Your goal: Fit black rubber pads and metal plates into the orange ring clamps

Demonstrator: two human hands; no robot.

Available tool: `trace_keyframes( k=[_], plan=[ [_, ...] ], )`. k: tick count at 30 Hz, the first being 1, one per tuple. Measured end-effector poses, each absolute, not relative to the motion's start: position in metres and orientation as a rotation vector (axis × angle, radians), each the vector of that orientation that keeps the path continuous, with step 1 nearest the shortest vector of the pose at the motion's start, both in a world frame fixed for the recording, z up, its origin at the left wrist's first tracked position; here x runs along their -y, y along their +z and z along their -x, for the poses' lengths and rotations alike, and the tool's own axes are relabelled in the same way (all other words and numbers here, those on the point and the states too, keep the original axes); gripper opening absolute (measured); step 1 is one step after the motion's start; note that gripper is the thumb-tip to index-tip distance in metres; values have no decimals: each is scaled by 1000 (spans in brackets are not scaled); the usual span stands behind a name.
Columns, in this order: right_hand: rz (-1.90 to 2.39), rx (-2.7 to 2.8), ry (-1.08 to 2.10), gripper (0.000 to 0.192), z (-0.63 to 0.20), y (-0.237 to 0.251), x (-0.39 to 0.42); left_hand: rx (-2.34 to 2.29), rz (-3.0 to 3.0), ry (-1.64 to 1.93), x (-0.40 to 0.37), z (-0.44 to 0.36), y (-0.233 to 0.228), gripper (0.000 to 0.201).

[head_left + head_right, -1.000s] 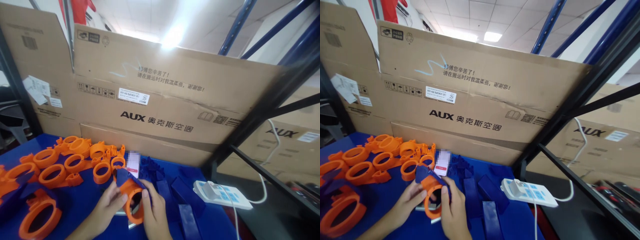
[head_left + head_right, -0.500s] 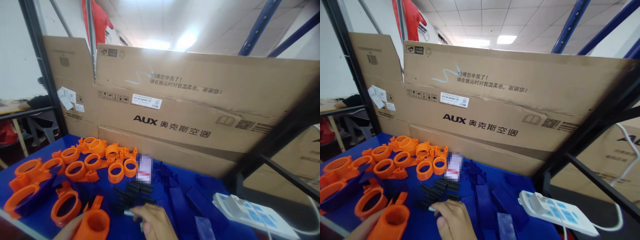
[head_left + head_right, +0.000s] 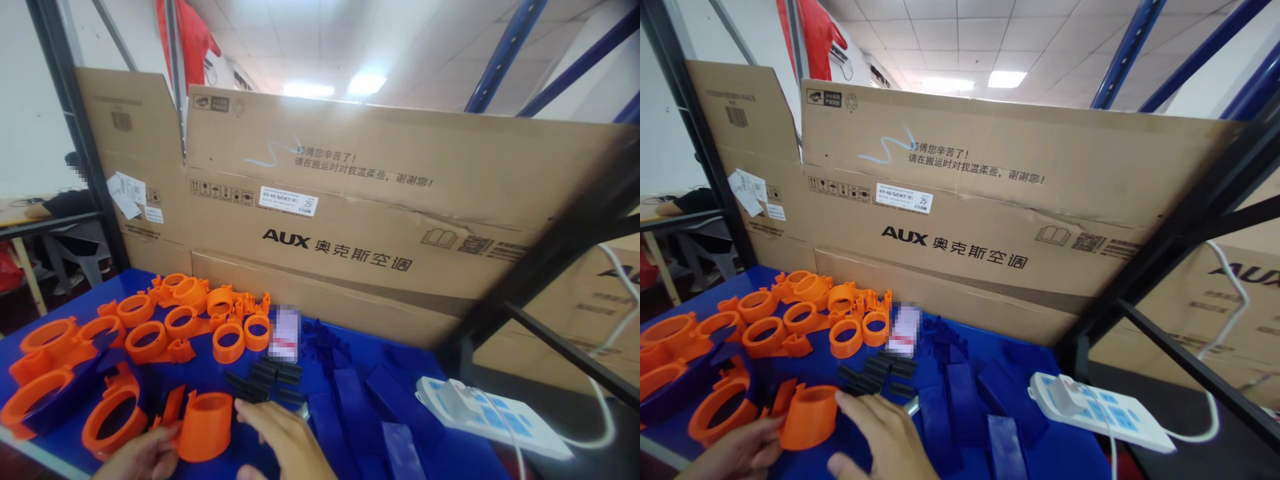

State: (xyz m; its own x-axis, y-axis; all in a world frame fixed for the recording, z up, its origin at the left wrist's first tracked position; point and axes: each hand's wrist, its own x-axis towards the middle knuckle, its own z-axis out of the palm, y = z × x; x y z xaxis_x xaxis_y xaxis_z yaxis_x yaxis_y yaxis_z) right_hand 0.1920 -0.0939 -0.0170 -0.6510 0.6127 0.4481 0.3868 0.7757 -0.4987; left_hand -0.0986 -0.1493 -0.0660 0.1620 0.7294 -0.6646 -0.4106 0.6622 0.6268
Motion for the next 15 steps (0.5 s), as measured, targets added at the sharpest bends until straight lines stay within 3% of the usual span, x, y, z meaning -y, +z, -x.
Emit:
trace_keyframes(
  k=[3, 15],
  plan=[
    [705, 2379, 419, 72, -177, -28, 95, -1112, -380, 802, 147, 101, -71, 59],
    [560, 2560, 538, 42, -159, -30, 98, -1074, -242, 926, 148, 109, -76, 56]
  ],
)
